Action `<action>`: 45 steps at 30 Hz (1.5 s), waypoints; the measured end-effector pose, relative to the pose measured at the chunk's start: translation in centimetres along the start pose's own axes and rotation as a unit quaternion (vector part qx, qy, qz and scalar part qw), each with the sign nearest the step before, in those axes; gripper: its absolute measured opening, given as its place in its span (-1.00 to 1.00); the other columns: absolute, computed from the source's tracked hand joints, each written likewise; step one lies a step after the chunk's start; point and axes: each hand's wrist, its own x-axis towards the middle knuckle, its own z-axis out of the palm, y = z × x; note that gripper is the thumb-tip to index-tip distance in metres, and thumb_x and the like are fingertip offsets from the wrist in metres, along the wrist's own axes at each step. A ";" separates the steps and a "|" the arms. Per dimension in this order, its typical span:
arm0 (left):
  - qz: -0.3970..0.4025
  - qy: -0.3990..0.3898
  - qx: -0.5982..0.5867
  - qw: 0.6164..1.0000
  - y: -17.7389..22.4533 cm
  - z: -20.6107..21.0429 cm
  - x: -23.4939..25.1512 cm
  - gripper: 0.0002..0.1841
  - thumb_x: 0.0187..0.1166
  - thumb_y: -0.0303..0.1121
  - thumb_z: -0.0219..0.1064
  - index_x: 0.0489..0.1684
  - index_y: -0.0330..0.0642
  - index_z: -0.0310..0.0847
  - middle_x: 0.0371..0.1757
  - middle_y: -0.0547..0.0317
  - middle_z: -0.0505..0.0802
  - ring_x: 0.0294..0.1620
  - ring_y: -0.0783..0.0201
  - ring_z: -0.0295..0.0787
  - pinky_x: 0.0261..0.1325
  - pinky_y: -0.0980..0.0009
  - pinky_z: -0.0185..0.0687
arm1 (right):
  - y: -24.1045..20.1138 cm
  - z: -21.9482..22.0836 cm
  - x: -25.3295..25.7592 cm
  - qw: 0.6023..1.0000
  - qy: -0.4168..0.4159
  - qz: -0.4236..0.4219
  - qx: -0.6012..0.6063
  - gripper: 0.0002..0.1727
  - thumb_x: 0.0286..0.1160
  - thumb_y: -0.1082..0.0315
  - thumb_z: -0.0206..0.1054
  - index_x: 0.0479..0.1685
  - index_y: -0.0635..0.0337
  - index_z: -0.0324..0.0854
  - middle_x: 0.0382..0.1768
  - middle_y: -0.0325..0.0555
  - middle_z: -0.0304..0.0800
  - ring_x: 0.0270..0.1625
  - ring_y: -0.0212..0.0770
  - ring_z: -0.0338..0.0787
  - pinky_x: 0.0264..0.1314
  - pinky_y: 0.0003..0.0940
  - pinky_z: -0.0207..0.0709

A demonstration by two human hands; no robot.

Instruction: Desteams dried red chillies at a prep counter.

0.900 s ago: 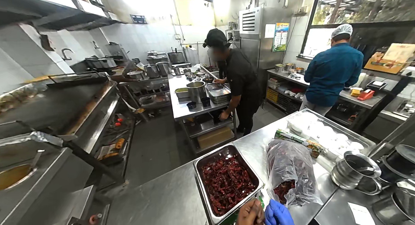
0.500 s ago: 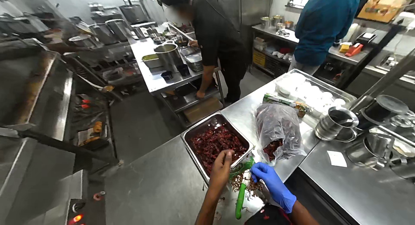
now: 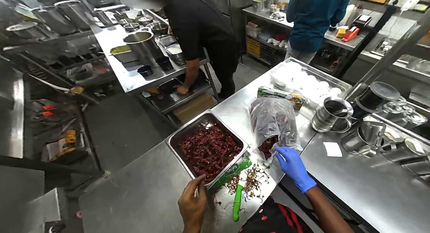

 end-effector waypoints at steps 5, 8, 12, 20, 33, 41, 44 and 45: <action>-0.019 0.036 -0.027 0.999 3.0 1.2 -0.5 -0.73 0.66 -0.30 0.31 -0.01 -0.30 0.85 -0.35 0.16 0.92 -0.51 0.58 0.74 -0.39 0.61 0.69 | -0.2 2.6 5.1 0.994 -0.077 -0.027 -0.078 -0.73 0.55 0.31 0.40 0.16 0.12 0.79 0.07 0.01 0.86 0.17 0.08 0.82 0.26 0.14 0.63; -0.021 0.054 -0.032 0.998 4.7 1.8 0.4 -0.71 0.65 -0.31 0.32 0.12 -0.31 0.82 -0.36 0.16 0.90 -0.55 0.62 0.66 -0.42 0.65 0.60 | -0.9 4.7 6.7 0.988 -0.120 0.015 -0.097 -0.62 0.41 0.11 0.54 0.08 0.15 0.77 -0.08 0.17 0.84 0.06 0.26 0.79 0.17 0.36 0.57; -0.009 0.017 -0.049 0.999 5.2 2.2 0.9 -0.60 0.62 -0.38 0.26 0.38 -0.34 0.66 -0.01 0.09 0.89 -0.25 0.45 0.82 -0.16 0.52 0.81 | -0.4 8.7 8.4 0.978 -0.180 0.042 -0.094 -0.39 0.43 -0.14 0.42 0.25 0.19 0.72 0.21 0.25 0.75 0.30 0.30 0.71 0.35 0.35 0.53; -0.029 0.013 -0.065 0.997 4.3 2.4 -1.8 -0.70 0.64 -0.33 0.30 0.14 -0.30 0.81 -0.11 0.15 0.94 -0.20 0.49 0.87 -0.05 0.53 0.83 | -0.7 7.2 8.4 0.994 0.060 0.001 -0.086 -0.32 0.44 0.20 0.42 0.66 -0.01 0.50 0.65 0.14 0.46 0.71 0.21 0.39 0.69 0.27 0.29; -0.037 -0.044 -0.125 0.990 4.0 3.6 -2.3 -0.71 0.66 -0.35 0.25 0.18 -0.22 0.81 -0.19 0.29 0.93 -0.30 0.49 0.86 -0.20 0.51 0.86 | -1.5 9.6 10.4 0.979 -0.099 0.094 -0.153 -0.55 0.64 0.26 0.18 0.47 0.14 0.63 0.48 0.16 0.65 0.57 0.24 0.57 0.53 0.35 0.42; -0.027 -0.051 -0.137 0.989 2.7 2.5 -2.3 -0.71 0.67 -0.34 0.23 0.16 -0.20 0.82 -0.20 0.29 0.94 -0.29 0.49 0.86 -0.16 0.50 0.86 | -2.8 9.7 7.6 0.974 -0.114 0.048 -0.188 -0.82 0.26 0.40 0.50 -0.19 0.27 0.78 0.02 0.25 0.76 0.14 0.32 0.71 0.16 0.34 0.59; -0.033 -0.062 -0.147 0.987 2.1 1.7 -2.6 -0.71 0.65 -0.37 0.23 0.15 -0.23 0.82 -0.24 0.30 0.93 -0.34 0.51 0.84 -0.19 0.52 0.84 | -4.1 8.4 7.6 0.978 -0.046 0.009 -0.203 -0.76 0.32 0.32 0.43 -0.12 0.26 0.79 0.06 0.24 0.77 0.11 0.32 0.73 0.13 0.33 0.57; -0.037 -0.069 -0.150 0.986 2.0 1.4 -2.7 -0.71 0.65 -0.37 0.23 0.14 -0.25 0.81 -0.25 0.29 0.93 -0.35 0.51 0.84 -0.21 0.52 0.84 | -6.2 5.4 8.1 0.974 -0.080 0.037 -0.209 -0.65 0.42 0.32 0.34 0.13 0.26 0.78 0.23 0.25 0.77 0.26 0.32 0.72 0.28 0.31 0.54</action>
